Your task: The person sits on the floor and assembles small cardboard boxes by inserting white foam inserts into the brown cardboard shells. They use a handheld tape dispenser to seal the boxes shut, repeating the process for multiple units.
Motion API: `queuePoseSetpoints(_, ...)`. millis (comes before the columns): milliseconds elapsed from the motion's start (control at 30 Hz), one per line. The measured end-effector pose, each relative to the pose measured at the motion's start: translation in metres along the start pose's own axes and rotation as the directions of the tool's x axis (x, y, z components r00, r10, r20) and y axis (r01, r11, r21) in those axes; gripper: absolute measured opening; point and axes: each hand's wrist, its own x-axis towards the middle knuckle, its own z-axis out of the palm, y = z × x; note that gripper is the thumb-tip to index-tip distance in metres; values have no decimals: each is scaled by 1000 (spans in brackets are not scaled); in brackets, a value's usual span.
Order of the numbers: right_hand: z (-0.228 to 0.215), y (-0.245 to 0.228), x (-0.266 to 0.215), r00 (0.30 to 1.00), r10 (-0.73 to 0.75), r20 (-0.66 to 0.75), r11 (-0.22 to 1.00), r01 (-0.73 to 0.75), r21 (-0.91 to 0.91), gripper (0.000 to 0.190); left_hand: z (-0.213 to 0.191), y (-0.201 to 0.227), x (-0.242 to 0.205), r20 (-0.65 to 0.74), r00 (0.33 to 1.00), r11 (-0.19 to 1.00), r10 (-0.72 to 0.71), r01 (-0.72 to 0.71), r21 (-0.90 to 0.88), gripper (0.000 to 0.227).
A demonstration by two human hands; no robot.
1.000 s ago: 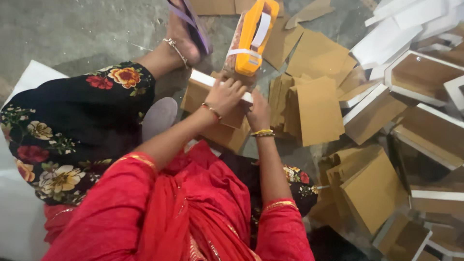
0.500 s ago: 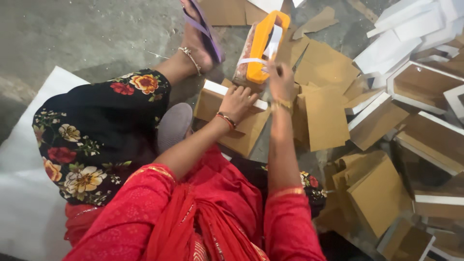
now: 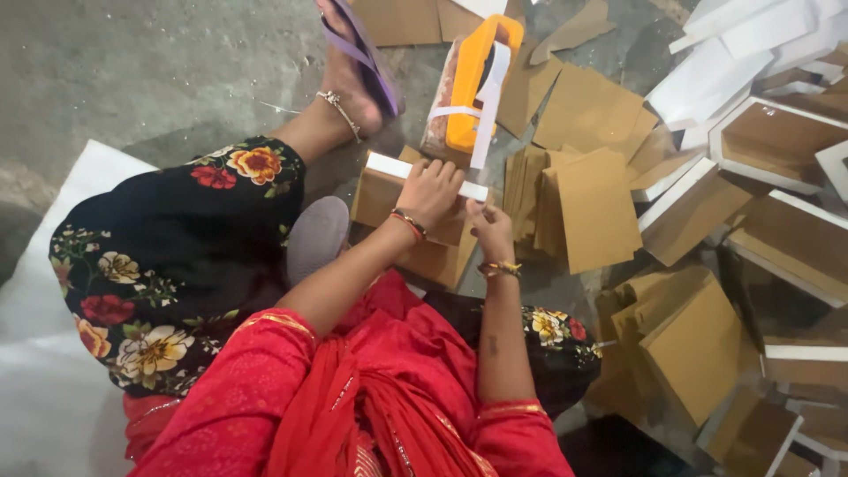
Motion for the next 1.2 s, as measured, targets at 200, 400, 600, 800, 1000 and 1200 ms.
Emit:
queuePoseSetpoints(200, -9, 0, -21, 991, -134, 24, 939, 119, 323, 26, 3, -1, 0, 10, 999, 999, 36, -36, 27, 9)
queuePoseSetpoints(400, 7, -23, -31, 979, -202, 8, 915, 186, 359, 83, -20, 4, 4, 7, 999, 999, 38, -38, 4, 21)
queuePoseSetpoints(600, 20, -18, -17, 896, -441, -47, 873, 441, 208, 82, -18, 2, 5, 45, 998, 999, 39, -41, 32, 19)
queuePoseSetpoints(800, 15, -26, -18, 872, -487, -54, 873, 484, -53, 55, -8, 0, 1, 35, 998, 998, 61, -61, -7, 20)
queuePoseSetpoints(1000, 11, -24, -14, 851, -521, -71, 707, 383, -595, 44, -13, 3, -1, 80, 995, 997, 61, -64, 37, 14)
queuePoseSetpoints(1200, -23, -58, 15, 665, -687, 292, 536, 735, -415, 62, -37, 3, 4, 162, 986, 997, 42, -30, -77, 38)
